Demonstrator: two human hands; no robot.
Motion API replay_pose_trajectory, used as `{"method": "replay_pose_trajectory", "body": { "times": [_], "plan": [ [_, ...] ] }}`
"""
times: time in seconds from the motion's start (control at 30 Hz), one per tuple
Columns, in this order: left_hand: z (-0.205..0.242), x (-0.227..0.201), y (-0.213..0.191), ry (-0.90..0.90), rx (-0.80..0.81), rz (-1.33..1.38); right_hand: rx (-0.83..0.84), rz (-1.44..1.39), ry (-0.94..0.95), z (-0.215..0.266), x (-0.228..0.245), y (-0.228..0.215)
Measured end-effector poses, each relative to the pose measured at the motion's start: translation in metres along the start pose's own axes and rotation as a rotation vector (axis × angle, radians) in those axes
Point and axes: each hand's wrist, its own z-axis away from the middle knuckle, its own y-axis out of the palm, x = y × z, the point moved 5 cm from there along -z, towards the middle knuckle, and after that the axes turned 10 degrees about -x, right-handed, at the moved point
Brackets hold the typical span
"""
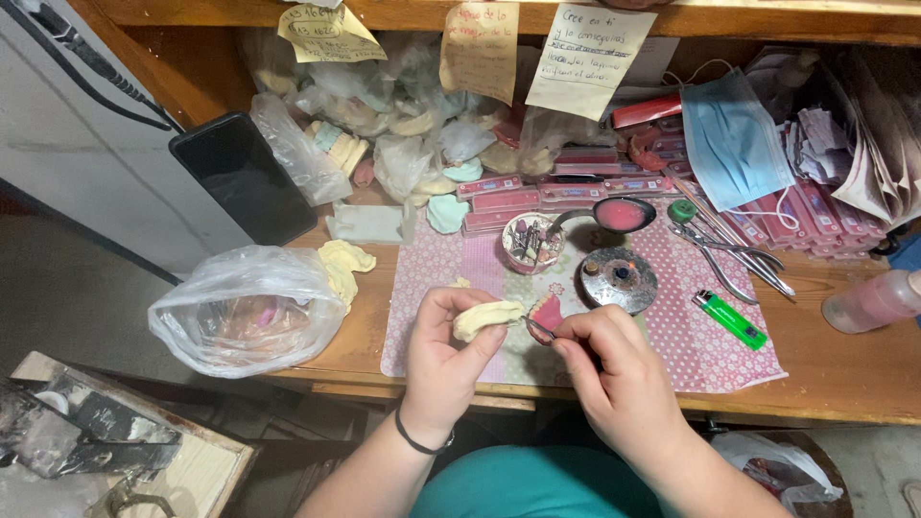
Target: The person works at a cluttered table, handling small pieces of yellow and pink material. They use a lighter to heat a small metal tool and apply it to the material, then manipulate the pieces by hand, folding and shaping them. The person also handles a plastic bag containing more materials and places items on a nearby stand.
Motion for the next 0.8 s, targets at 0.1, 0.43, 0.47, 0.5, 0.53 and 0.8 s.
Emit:
{"method": "replay_pose_trajectory", "body": {
  "times": [0.1, 0.43, 0.47, 0.5, 0.53, 0.8],
  "plan": [
    [0.000, -0.006, 0.002, 0.109, 0.003, -0.069, 0.027, 0.042, -0.001, -0.004, 0.000, 0.003],
    [0.006, -0.014, 0.008, 0.297, -0.122, -0.291, 0.030, 0.080, 0.035, -0.005, -0.003, 0.011],
    [0.007, -0.017, 0.009, 0.322, -0.145, -0.340, 0.025, 0.072, 0.024, -0.005, -0.003, 0.012],
    [0.008, -0.016, 0.009, 0.322, -0.144, -0.340, 0.025, 0.072, 0.024, -0.004, -0.002, 0.013],
    [0.008, -0.016, 0.010, 0.342, -0.153, -0.338, 0.009, 0.088, 0.049, -0.003, -0.002, 0.014],
    [0.006, 0.001, -0.002, 0.254, -0.177, -0.301, -0.087, 0.199, -0.089, 0.007, -0.003, 0.018]
  ]
}}
